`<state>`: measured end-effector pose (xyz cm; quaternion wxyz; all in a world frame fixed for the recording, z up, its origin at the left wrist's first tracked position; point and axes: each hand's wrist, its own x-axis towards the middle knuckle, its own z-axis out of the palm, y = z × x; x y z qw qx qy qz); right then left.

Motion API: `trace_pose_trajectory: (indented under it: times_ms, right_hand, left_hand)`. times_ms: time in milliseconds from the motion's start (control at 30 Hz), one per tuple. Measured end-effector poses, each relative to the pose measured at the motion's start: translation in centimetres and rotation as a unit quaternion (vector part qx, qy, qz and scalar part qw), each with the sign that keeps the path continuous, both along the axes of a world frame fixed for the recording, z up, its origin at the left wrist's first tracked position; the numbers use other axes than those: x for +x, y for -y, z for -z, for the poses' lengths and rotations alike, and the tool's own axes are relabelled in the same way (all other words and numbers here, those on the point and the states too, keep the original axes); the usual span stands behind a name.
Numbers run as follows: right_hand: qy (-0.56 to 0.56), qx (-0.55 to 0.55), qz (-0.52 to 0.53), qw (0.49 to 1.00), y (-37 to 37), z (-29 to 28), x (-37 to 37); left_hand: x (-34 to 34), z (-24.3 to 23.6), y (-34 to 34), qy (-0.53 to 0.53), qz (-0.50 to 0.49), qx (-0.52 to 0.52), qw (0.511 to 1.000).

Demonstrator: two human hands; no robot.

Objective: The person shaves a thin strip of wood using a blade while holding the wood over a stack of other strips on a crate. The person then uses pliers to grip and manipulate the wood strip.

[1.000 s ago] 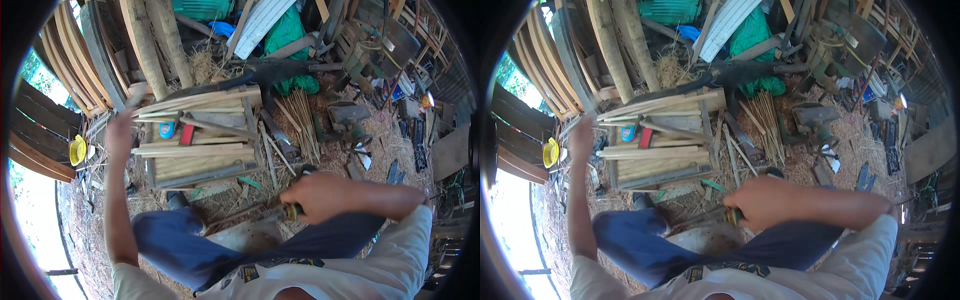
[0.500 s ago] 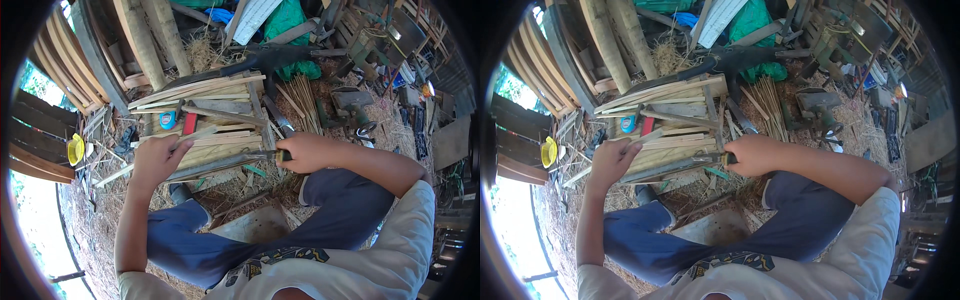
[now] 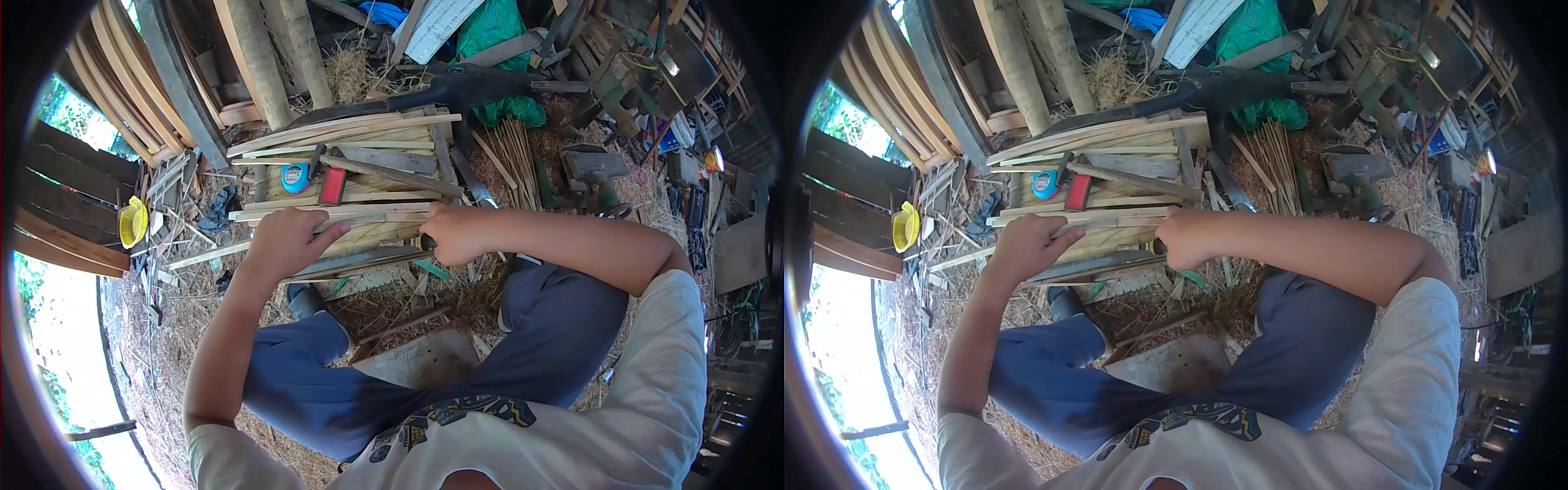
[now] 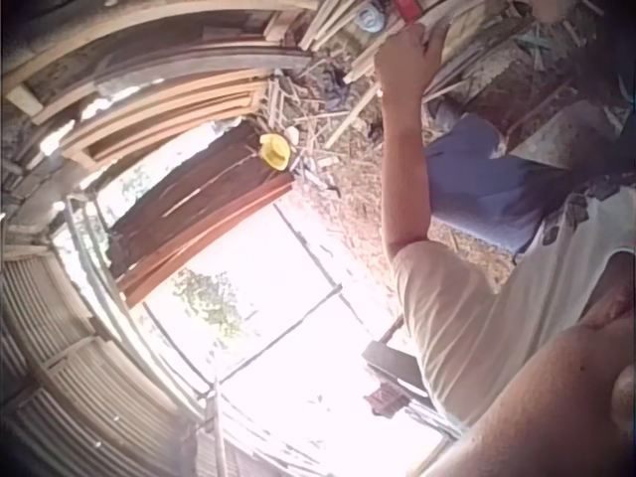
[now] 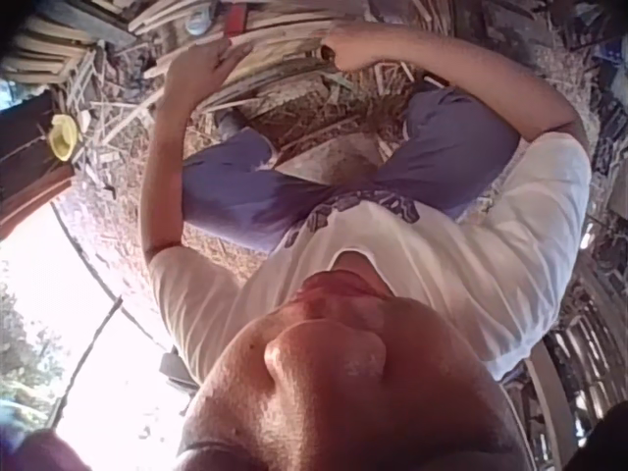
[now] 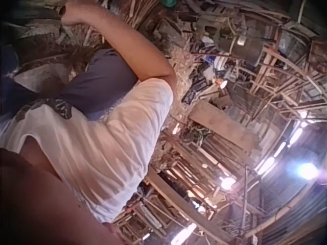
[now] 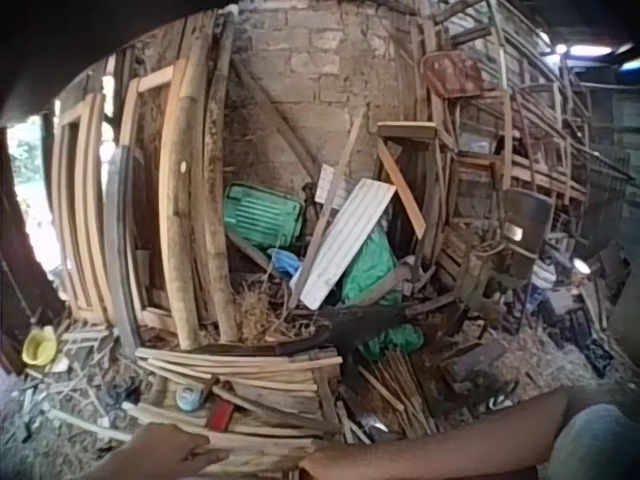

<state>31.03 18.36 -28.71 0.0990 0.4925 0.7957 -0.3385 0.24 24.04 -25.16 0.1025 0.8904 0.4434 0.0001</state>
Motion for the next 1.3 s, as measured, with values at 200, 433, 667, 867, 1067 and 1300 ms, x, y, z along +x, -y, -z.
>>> trace_pose_trajectory:
  times_ms: [200, 433, 667, 867, 1067, 1300]
  right_hand:
    - [0.068, -0.062, -0.001, 0.996, -1.5, -0.1, -1.1]
    - [-0.023, -0.177, 0.089, 0.98, -1.8, -1.4, -0.8]
    - [-0.24, -0.406, 0.22, 0.854, -1.8, 0.7, 1.4]
    - [-0.264, -0.406, 0.247, 0.839, -2.0, 1.4, 2.2]
    - [-0.318, -0.348, 0.224, 0.853, -0.6, -1.6, 3.4]
    - [-0.436, -0.281, 0.179, 0.836, -0.1, -2.0, 4.8]
  left_hand:
    - [-1.5, 0.7, -0.6, -0.011, -0.026, -0.032, 0.999]
    - [-1.7, 0.8, -0.8, -0.01, -0.033, -0.02, 0.999]
    - [-1.5, 0.5, -1.3, 0.042, -0.04, -0.021, 0.998]
    - [-1.4, 0.3, -1.2, 0.05, -0.041, 0.015, 0.998]
    - [-1.5, 0.4, -0.9, 0.051, -0.051, 0.08, 0.994]
    - [0.1, -0.7, -0.6, 0.094, -0.07, 0.093, 0.989]
